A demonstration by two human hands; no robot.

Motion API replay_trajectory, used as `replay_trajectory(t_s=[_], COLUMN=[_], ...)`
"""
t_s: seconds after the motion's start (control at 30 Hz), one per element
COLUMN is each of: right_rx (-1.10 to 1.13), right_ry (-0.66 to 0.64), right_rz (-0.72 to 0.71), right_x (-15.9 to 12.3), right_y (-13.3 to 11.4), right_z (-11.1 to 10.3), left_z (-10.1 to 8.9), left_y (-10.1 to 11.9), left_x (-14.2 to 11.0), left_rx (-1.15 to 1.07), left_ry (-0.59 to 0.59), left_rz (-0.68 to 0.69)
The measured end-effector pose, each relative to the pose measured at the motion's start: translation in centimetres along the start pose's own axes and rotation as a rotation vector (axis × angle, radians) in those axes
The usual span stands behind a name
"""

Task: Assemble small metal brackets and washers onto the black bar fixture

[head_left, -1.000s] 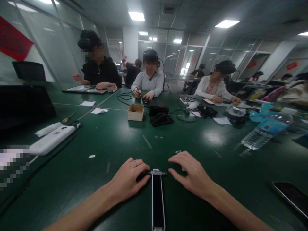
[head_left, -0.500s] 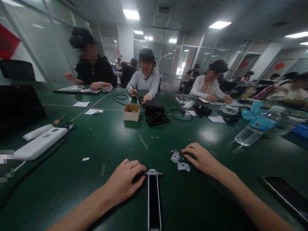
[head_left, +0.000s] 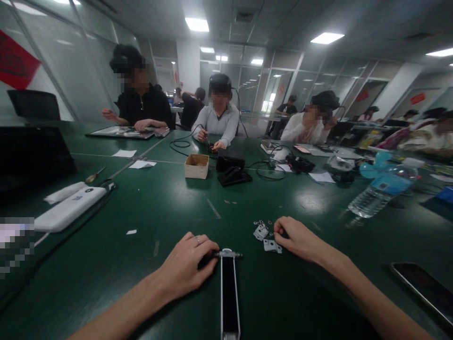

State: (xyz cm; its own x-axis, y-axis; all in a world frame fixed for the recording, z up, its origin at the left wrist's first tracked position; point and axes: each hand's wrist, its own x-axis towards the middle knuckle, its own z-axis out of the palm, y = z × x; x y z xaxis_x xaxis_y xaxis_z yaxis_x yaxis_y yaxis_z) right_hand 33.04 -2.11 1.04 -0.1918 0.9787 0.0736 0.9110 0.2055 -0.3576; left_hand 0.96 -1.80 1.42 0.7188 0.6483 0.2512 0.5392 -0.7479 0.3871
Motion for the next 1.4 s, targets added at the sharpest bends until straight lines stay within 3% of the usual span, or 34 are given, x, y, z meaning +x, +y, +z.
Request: replay_trajectory(t_s=[0.13,0.23,0.3,0.43,0.53,0.8,0.97,1.13,1.4], right_rx=[0.058,0.149,0.232,0.38,0.456,0.506,0.457,0.329,0.29], right_ry=[0.116,0.255,0.316,0.322,0.327,0.327,0.409,0.326,0.195], right_rz=[-0.064,-0.149,-0.249,-0.498,-0.568,-0.607,-0.601,-0.38,-0.305], right_x=[-0.2,-0.7,-1.2,-2.2,-2.6,-2.5,-2.3,-2.3,-2.2], right_y=[-1.4,-4.0,-6.2,-10.0,-11.4,-11.6,-10.8,-9.7,-9.5], right_z=[-0.6,-0.4,0.3,2.1,3.0,3.8,3.7,3.7,4.2], left_z=[-0.4,-0.4,-0.3,0.0,0.0,0.0,0.1,-0.1,-0.4], left_y=[0.3,0.3,0.3,0.4,0.7,1.3,0.5,-0.2,0.2], left_x=[-0.1,-0.2,-0.3,-0.7,-0.7,-0.3,-0.2,0.0,0.0], left_rx=[-0.003,-0.018,-0.044,-0.103,-0.101,-0.06,-0.003,0.065,0.043], left_ry=[0.028,0.112,0.172,0.207,0.198,0.201,0.287,0.113,0.004], left_rz=[-0.023,-0.015,0.034,0.202,0.3,0.339,0.161,-0.043,-0.068])
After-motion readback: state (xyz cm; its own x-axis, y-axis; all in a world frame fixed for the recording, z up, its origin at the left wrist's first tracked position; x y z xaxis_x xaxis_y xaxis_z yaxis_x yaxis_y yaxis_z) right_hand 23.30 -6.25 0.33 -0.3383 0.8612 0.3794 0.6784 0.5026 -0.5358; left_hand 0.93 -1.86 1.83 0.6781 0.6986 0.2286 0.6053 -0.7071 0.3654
